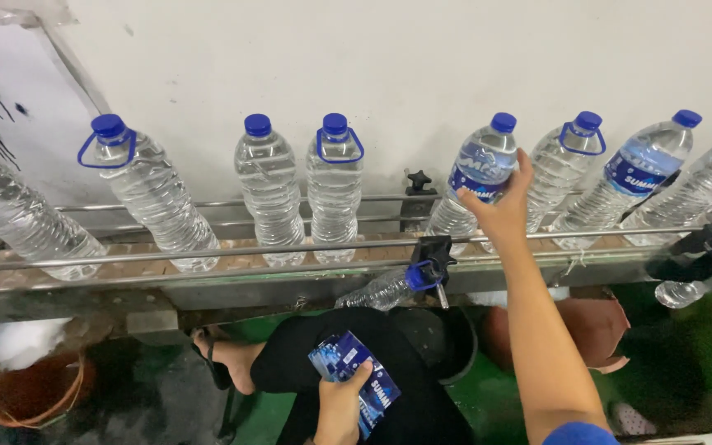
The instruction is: The person sits on the floor and applies blue labels to clear plastic water bottles arranged on a metal rack. They pick up each bottle, wrap the label around it, and place it back on the rack.
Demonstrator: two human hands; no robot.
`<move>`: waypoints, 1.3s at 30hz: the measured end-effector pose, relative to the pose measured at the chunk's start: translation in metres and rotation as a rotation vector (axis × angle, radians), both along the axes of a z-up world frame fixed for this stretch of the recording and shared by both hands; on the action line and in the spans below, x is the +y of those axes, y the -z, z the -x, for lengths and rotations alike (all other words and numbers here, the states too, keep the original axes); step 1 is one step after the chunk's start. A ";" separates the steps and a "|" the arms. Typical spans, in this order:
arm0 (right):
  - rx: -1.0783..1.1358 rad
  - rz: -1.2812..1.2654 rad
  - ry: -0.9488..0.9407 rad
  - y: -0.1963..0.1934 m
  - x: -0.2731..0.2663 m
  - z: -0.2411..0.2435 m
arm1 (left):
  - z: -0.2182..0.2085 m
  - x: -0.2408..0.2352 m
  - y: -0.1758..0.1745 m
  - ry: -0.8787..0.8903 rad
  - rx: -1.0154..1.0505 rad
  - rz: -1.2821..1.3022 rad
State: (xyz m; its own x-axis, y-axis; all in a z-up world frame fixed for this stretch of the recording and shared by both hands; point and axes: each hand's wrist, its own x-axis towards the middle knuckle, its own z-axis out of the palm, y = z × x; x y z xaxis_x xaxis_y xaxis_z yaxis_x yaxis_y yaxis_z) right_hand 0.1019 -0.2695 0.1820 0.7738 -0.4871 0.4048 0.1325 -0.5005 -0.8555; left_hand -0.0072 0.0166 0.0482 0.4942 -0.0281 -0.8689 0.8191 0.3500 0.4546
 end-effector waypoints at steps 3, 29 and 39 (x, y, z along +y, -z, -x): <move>-0.044 0.230 0.271 0.010 0.013 0.015 | 0.000 -0.003 0.037 -0.117 -0.276 0.077; 0.074 0.543 -0.241 -0.093 0.109 -0.061 | 0.002 0.013 0.004 -0.052 -0.120 0.059; 0.111 0.031 -0.053 -0.018 0.099 -0.025 | 0.005 0.010 0.008 -0.096 -0.135 0.059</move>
